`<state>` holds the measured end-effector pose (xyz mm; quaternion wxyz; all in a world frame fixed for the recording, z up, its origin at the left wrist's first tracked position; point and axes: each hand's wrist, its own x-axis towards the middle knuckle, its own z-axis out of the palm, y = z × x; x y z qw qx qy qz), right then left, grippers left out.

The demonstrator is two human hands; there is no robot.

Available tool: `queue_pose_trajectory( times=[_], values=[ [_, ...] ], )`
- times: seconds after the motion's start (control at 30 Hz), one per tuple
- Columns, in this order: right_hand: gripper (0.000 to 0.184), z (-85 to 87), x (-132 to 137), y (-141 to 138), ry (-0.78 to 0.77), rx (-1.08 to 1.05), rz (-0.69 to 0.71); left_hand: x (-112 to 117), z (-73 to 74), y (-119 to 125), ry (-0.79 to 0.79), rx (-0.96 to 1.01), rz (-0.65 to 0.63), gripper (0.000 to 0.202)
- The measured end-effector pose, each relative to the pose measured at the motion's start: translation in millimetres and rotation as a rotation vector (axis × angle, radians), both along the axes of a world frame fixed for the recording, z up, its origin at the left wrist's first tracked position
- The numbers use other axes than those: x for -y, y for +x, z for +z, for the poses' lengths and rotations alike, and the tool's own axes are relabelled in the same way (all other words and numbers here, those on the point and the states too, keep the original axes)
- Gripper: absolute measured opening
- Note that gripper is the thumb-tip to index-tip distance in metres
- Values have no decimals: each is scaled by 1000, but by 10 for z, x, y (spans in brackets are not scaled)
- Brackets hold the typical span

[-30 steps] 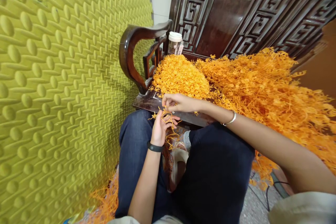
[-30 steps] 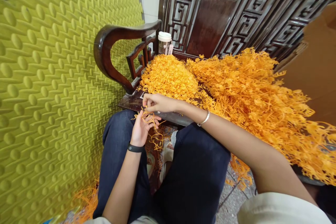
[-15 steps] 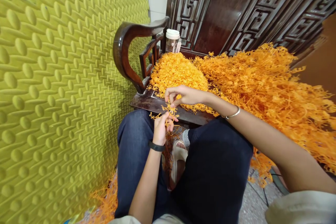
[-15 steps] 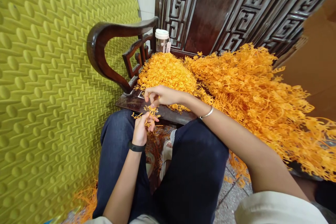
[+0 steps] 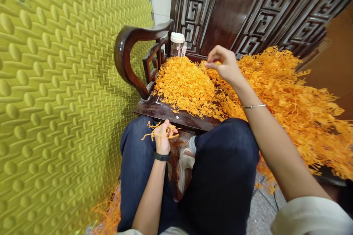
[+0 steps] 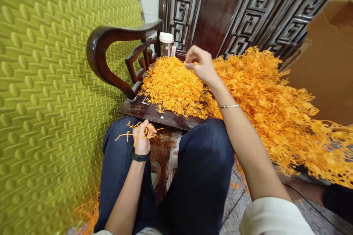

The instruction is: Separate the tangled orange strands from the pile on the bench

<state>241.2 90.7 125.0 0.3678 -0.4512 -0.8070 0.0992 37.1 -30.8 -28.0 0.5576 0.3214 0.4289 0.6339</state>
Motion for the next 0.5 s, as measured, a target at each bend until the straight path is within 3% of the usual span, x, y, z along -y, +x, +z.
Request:
queue_pose_trajectory(
  times=[0.13, 0.33, 0.5],
  values=[
    [21, -173, -141, 293, 81, 13, -207, -3, 32, 20, 3, 17, -72, 37],
    [20, -335, -189, 193, 64, 171, -237, 20, 111, 78, 82, 118, -319, 30],
    [23, -374, -228, 140, 109, 264, -253, -3, 153, 26, 44, 356, -428, 47]
  ],
)
